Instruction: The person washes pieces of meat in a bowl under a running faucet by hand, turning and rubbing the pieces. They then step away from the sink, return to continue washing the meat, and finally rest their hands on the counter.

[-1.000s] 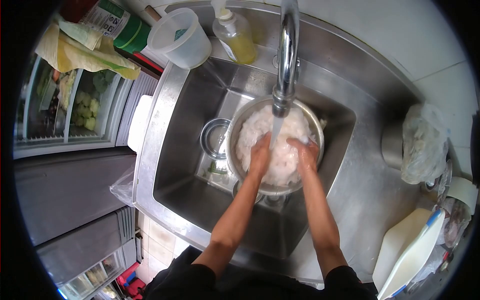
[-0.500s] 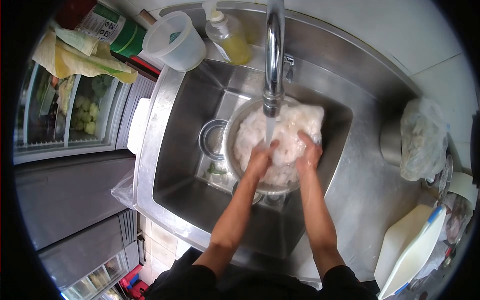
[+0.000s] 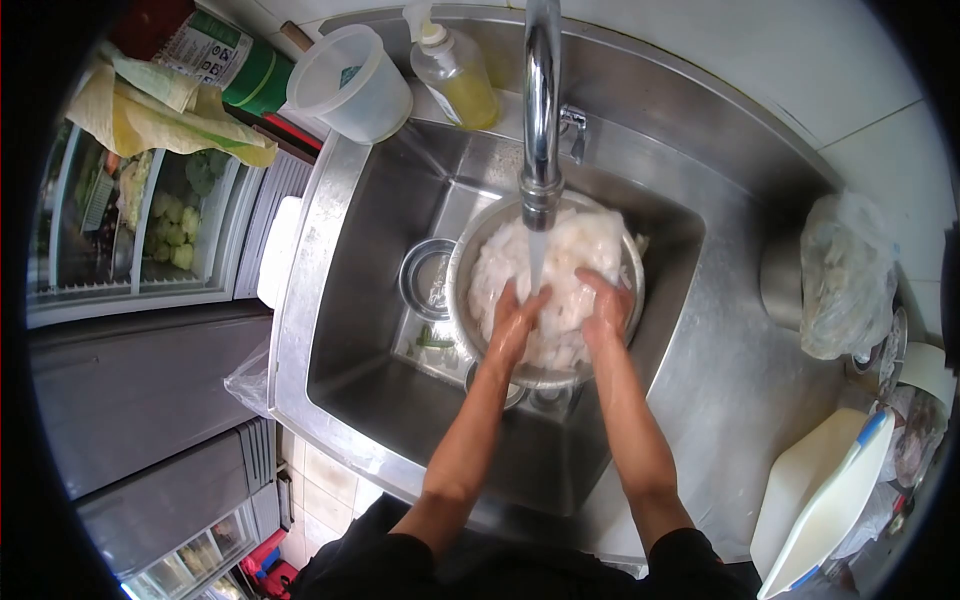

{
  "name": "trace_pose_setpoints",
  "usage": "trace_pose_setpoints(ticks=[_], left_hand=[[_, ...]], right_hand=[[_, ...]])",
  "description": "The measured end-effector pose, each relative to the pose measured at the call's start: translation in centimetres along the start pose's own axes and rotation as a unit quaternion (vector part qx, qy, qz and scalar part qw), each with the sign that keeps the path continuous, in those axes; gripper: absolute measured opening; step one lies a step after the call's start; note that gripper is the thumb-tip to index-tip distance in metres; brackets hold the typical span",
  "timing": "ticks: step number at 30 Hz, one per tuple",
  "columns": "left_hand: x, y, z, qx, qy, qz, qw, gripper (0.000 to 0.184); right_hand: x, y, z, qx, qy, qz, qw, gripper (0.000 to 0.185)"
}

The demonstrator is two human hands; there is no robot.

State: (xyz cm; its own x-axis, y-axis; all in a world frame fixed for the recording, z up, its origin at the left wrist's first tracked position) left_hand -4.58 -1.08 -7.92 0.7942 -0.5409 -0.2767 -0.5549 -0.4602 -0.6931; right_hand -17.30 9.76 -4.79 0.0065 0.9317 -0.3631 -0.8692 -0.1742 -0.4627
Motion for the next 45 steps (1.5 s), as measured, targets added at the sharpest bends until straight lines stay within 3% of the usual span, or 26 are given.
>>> trace_pose_setpoints(ticks=[8,17,20,29,32,41,45], left_hand=[[2.2,1.4,1.5,0.014,0.011,0.028,0.999,0.034],[1.9,0.7,1.2,0.022,-0.013,-0.017,1.0,0.051],[1.2,-0.4,1.1,0.084,0.014,-0.025,0.996,0.037],[0.2,-0.8,-1.5,0.018,0.15,-0.014,0.988,0.035],[1.0,-0.3,-1.4,0.014,0.229,-0.049,0.972,0.035],[2.1,-0.1,-1.7,-0.015,0.262,-0.1,0.96,0.033],[2.1,-0.2,-1.2,-0.027,0.191,-0.102,0.976,0.043]], right_hand=[[1.3,0.2,0.0,-0.058,-0.048,-0.035,0.997,0.052],[0.9,-0.1,0.4,-0.055,0.004,-0.058,0.997,0.053],[1.0,-0.3,1.0,-0.049,0.023,-0.083,0.995,0.054],[0.5,0.5,0.8,0.007,0.036,-0.041,0.998,0.05],[0.3,0.0,1.0,0.009,0.016,-0.04,0.999,0.05],[-0.4,-0.3,0.4,0.018,-0.005,-0.009,1.0,0.049],[-0.7,0.1,-0.1,0.007,0.024,0.009,1.0,0.047]])
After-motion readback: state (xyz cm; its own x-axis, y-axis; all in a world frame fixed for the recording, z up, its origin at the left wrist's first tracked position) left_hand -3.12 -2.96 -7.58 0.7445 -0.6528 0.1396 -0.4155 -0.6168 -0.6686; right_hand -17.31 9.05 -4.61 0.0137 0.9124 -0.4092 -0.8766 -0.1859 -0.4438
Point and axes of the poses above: each hand's wrist, its own y-axis towards the middle knuckle, its own x-axis out of the back of the hand, z = x × y, the point moved 9 cm from there along y, towards the middle knuckle, and after that the axes turned 12 degrees about x, right-handed, at the moved point
